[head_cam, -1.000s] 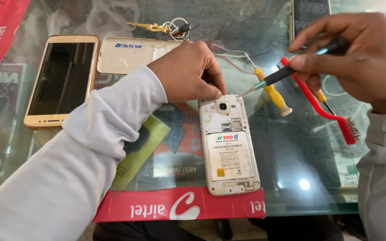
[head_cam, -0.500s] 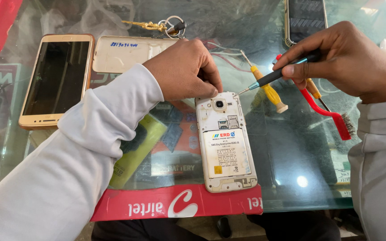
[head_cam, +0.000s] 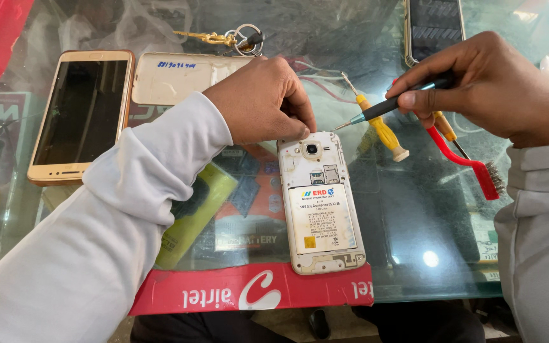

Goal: The person removes the back cover of a gold smartphone, exposing the battery and internal components. They then use a yellow screwdriver to unscrew several screws around the camera module and along the phone's frame.

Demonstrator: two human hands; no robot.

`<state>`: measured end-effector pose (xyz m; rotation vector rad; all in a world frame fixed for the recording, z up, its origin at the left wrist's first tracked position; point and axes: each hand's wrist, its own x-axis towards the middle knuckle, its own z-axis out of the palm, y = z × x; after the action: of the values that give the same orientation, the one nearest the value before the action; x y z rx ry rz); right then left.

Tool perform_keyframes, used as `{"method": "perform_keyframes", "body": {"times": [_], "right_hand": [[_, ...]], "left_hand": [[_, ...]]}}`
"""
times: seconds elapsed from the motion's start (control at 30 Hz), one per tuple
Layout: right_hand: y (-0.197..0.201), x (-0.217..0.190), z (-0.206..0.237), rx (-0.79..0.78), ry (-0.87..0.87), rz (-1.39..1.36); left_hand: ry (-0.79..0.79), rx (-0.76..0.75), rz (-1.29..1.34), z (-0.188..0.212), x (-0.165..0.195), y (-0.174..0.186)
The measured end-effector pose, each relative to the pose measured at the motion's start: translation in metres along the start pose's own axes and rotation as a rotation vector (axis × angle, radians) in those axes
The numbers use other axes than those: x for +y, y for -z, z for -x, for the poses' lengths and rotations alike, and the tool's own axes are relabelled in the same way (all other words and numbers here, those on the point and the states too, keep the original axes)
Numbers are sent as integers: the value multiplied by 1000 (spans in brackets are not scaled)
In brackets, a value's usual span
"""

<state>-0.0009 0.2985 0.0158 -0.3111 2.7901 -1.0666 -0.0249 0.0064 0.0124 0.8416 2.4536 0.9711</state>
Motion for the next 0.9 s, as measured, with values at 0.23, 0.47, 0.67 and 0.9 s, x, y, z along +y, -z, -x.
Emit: {"method": "perform_keyframes", "body": {"times": [0.23, 0.47, 0.67, 0.9], "right_hand": [[-1, -3, 1, -15, -17, 75], [-1, 0, 0, -31, 46, -5], [-2, 1, 1, -9, -6, 54], [-1, 2, 0, -22, 43, 11]], "left_hand": [[32, -7, 13, 0, 2, -1], [-56, -1, -31, -1, 0, 0], [51, -14, 26, 1, 2, 0], [9, -3, 3, -1, 0, -1]]}}
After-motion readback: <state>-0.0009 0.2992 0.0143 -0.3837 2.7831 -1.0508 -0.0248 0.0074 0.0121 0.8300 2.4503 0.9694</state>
